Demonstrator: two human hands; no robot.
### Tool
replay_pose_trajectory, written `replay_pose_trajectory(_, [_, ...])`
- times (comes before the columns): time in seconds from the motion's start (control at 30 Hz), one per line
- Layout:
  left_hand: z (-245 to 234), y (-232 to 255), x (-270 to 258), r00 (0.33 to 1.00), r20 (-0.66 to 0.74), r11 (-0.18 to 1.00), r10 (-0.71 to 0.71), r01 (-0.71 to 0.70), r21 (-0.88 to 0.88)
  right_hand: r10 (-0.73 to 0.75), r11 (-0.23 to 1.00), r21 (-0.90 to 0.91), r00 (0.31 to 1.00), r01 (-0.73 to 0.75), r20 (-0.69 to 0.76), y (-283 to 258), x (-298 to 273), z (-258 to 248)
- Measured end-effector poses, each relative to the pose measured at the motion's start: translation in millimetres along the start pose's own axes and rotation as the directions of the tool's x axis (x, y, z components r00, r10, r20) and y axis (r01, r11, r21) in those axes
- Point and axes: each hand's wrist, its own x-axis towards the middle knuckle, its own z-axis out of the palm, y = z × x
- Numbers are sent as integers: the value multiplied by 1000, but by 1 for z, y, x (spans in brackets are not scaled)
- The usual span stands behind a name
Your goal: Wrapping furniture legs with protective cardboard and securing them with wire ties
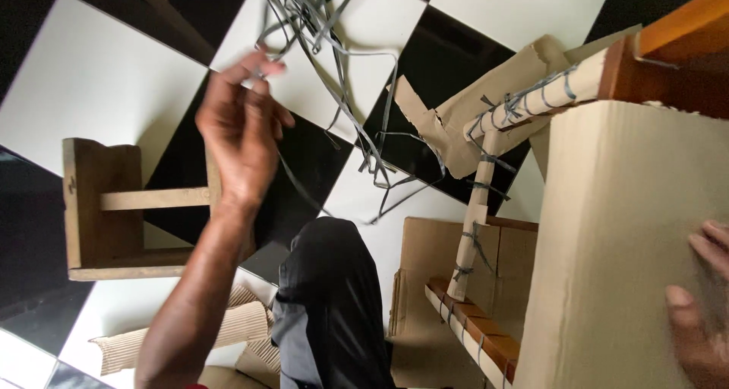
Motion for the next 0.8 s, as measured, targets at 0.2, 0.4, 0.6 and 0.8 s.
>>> replay_pose_trajectory(0.2, [-12,76,26,971,29,968,238,-235,-87,-107,977,-186,994,108,15,-12,4,-11])
replay_pose_trajectory(0.4, [-11,148,10,962,-48,962,270,-272,-34,-196,956,-227,981,188,-14,-14,7,-17])
replay_pose_trajectory(0.6, [-14,201,-28,963,-167,976,210,-195,102,-240,915,-336,971,223,-12,-5,4,-20])
replay_pose_trajectory(0.8, [-18,218,-41,959,-209,970,192,-153,188,-270,888,-397,962,234,-36,-7,-1,-24])
